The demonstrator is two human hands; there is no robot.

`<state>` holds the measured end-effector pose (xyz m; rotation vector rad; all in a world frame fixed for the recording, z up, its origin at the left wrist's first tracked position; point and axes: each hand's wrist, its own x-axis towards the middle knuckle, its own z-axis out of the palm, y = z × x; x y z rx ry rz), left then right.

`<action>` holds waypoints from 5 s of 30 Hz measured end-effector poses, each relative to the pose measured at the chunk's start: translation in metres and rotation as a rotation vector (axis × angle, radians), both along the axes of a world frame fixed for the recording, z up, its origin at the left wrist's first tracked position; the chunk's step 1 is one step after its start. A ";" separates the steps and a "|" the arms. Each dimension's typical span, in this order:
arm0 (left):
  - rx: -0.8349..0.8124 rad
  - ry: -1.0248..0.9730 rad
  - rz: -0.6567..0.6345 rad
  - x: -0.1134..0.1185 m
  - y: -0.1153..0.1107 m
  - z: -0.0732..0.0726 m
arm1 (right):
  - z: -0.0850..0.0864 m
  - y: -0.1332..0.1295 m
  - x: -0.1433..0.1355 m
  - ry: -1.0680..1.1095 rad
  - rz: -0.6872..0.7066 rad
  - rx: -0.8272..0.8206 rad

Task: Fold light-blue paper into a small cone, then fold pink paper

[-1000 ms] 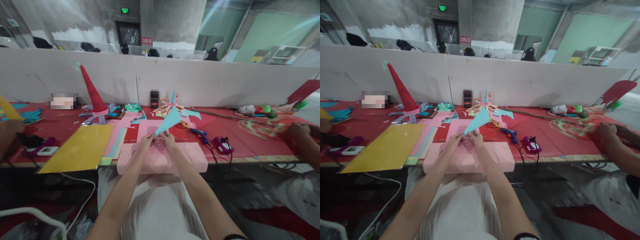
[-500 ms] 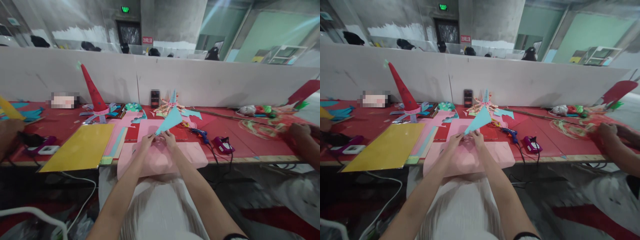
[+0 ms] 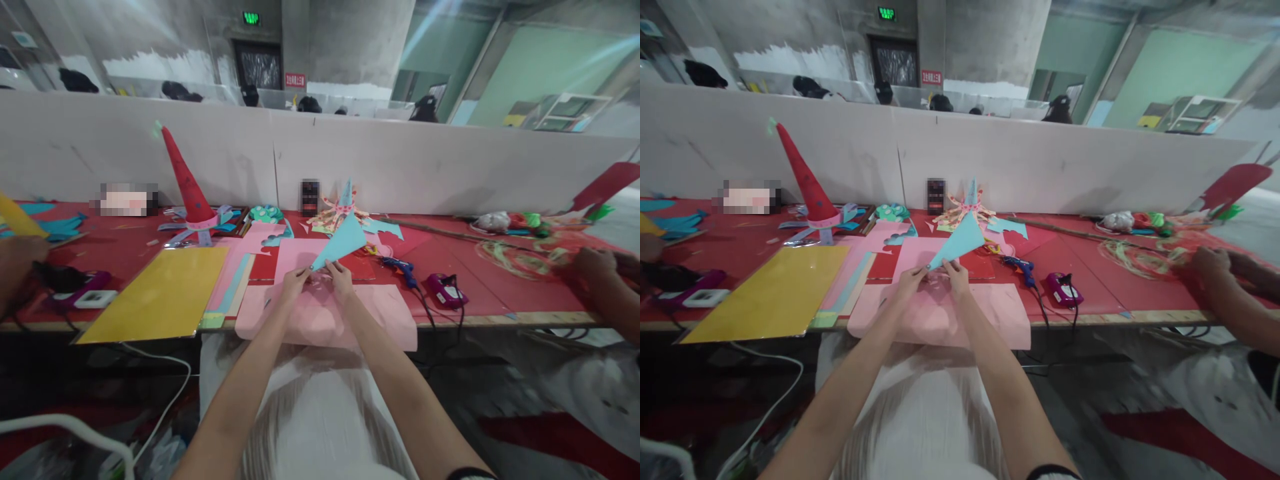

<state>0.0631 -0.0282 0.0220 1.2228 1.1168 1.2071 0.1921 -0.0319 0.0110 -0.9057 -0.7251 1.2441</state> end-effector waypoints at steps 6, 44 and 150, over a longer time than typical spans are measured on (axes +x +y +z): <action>-0.014 0.011 -0.007 0.000 0.000 -0.001 | -0.002 0.003 0.002 0.018 -0.067 -0.036; 0.003 0.053 0.022 0.001 -0.011 0.007 | -0.001 -0.005 -0.002 -0.014 -0.022 -0.050; 0.102 0.316 0.056 0.003 -0.006 -0.005 | -0.003 -0.031 0.016 -1.482 -0.234 0.471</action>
